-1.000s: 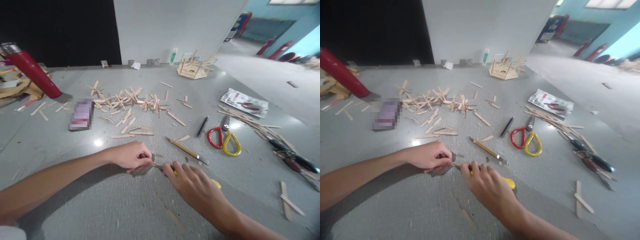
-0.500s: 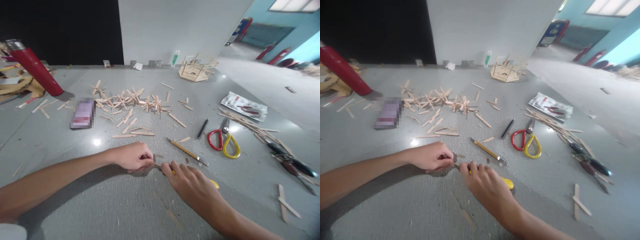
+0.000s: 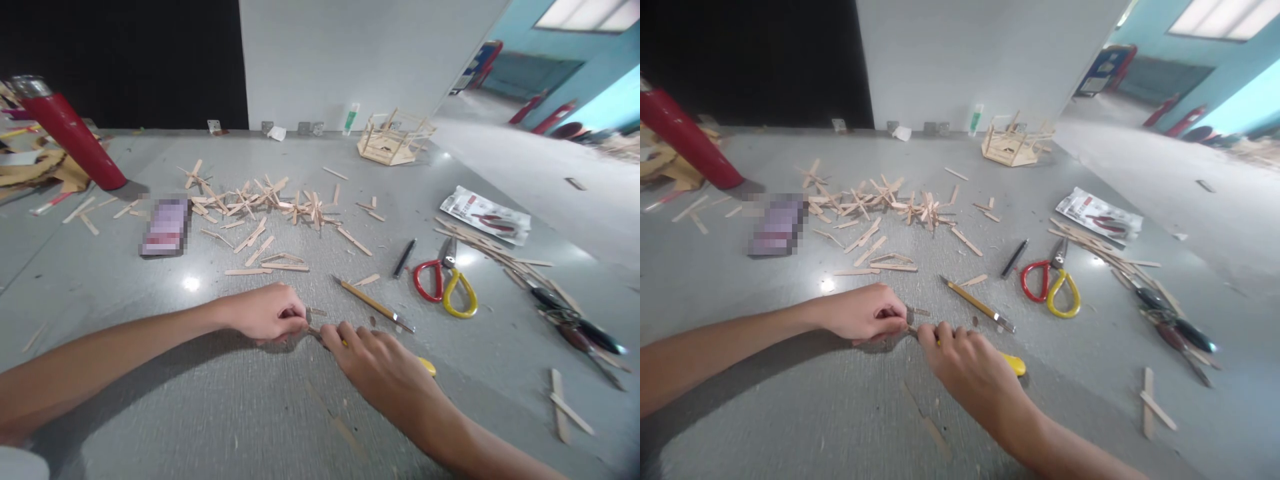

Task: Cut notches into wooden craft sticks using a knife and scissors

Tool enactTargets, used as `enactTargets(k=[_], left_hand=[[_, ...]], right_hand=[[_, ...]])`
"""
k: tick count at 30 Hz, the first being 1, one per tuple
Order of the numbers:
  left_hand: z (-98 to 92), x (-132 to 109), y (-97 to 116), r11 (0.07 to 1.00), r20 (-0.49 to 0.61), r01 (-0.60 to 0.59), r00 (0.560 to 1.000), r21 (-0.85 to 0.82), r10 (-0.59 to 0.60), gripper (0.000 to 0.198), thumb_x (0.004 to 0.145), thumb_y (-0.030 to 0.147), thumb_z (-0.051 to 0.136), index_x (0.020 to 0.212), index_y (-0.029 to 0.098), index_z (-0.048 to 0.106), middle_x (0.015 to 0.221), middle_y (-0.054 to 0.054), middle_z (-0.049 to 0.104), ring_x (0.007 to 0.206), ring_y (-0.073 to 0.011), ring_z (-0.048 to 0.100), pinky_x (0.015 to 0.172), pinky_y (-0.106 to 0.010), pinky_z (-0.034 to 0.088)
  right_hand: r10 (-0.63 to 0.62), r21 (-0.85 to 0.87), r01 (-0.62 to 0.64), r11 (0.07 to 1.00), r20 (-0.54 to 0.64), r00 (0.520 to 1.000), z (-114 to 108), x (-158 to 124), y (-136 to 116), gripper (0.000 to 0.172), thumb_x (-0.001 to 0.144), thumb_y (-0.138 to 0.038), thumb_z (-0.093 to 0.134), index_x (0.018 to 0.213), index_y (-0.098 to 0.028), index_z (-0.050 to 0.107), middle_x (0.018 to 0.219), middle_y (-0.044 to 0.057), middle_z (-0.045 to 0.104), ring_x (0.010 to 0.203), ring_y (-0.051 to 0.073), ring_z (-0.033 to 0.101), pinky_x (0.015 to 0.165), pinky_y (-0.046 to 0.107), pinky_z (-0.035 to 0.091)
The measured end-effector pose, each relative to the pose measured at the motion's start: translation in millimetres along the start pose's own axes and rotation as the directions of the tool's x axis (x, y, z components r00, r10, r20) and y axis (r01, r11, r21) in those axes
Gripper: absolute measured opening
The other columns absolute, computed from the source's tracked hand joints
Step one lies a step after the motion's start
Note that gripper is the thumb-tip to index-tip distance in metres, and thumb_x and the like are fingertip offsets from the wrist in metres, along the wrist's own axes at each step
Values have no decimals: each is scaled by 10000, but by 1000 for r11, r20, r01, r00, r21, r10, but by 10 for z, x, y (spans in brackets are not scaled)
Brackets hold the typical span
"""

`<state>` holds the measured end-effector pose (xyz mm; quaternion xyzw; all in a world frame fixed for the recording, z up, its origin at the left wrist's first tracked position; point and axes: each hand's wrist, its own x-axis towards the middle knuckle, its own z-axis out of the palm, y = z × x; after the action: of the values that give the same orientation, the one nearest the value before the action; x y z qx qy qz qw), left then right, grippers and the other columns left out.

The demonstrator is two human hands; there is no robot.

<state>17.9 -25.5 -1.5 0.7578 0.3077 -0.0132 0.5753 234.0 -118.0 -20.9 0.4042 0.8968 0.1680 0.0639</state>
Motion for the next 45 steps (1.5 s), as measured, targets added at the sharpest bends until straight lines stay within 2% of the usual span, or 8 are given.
enactTargets(k=[5,12,17,20,32,38,45], left_hand=[[-1,-6,-21,1000,1,-4,1000,-2,4,330,916,171,515,586,179,496,513,29,538,344,-75,475,374,-167,319],[-11,-2,-9,1000,8,-9,1000,4,9,308,923,190,532,618,182,494,487,47,495,333,-69,442,373,-162,295],[-8,-1,-15,1000,8,-10,1000,24,10,343,942,162,504,600,180,496,472,43,497,337,-79,478,375,-158,322],[-8,-1,-20,1000,17,-9,1000,23,8,341,946,153,491,606,183,499,472,42,506,338,-84,489,369,-157,328],[-7,2,-13,999,14,-21,1000,44,20,358,952,144,482,595,180,470,435,56,471,327,-60,454,374,-136,308],[-11,10,-32,999,24,-25,999,27,24,362,962,198,498,601,176,491,458,47,493,336,-70,475,365,-141,322],[-6,12,-46,1000,17,-18,1000,24,18,346,938,157,498,592,169,497,456,48,487,336,-62,465,371,-135,314]], right_hand=[[20,-22,-18,1000,68,997,-84,29,-65,268,802,19,619,927,-214,577,690,-1,672,521,190,671,464,302,390],[69,-46,-65,997,79,995,-137,32,-129,277,773,27,651,922,-202,608,680,7,672,516,184,668,448,293,381],[38,111,-47,993,81,996,-13,-10,-25,334,803,45,602,1037,-193,591,729,-15,701,533,176,689,477,312,371],[36,164,-49,985,82,996,19,-34,19,335,820,54,578,1042,-196,579,753,-24,711,544,175,698,489,323,373],[38,92,-44,995,64,997,-17,-9,-28,333,799,38,590,1033,-199,578,731,-15,700,541,190,696,489,326,395],[17,101,-25,995,76,997,-22,-7,-9,301,808,22,611,1002,-207,592,711,-22,690,518,190,692,474,326,386],[2,64,-7,998,64,998,-14,26,-10,282,807,10,628,982,-208,595,704,-16,682,515,195,686,467,322,401]])
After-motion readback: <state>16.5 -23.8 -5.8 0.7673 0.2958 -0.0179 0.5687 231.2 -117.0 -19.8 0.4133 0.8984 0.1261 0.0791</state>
